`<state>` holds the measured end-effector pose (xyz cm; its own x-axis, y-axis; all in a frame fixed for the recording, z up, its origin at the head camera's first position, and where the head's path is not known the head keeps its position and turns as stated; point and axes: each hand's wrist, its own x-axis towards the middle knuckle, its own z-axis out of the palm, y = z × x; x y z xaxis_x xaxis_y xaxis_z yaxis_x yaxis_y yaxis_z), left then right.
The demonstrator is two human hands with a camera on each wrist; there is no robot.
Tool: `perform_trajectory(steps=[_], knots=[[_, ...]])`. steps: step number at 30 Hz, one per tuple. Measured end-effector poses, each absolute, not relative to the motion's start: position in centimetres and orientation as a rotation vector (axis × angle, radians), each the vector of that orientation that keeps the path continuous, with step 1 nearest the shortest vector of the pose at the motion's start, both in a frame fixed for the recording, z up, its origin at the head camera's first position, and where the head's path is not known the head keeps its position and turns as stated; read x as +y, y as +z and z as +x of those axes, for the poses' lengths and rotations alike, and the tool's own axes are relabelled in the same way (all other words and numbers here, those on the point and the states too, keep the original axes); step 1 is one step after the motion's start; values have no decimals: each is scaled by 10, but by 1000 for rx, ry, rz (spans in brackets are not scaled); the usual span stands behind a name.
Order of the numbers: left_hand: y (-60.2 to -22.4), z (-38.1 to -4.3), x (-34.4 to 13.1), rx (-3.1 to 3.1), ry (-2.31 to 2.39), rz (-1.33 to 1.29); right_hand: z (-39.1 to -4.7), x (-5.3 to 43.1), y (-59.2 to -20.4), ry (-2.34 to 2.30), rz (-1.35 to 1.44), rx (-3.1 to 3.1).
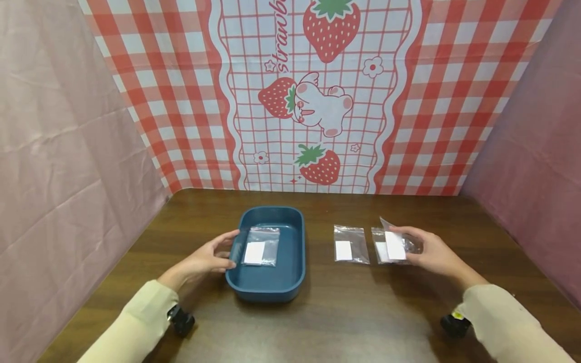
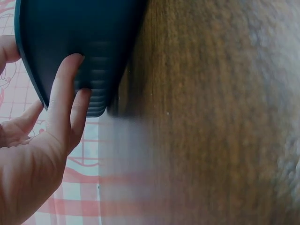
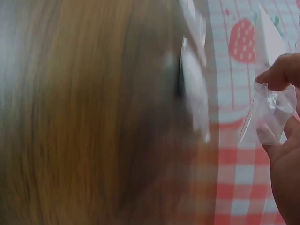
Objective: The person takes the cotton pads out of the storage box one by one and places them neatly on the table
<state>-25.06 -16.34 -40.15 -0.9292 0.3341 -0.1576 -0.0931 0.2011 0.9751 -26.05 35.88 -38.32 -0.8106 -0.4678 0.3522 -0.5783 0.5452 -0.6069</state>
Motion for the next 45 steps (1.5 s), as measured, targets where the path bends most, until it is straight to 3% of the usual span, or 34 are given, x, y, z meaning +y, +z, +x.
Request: perform_trajectory(steps=[18, 29, 45], knots=[[-398, -252, -163, 2136, 1793, 254, -283, 438, -411, 730, 758, -2736], [-398, -252, -162, 2150, 1783, 240, -291, 440, -420, 520, 765, -2874], [-398, -250, -163, 2130, 1803, 231, -289, 438, -419, 648, 722, -2929]])
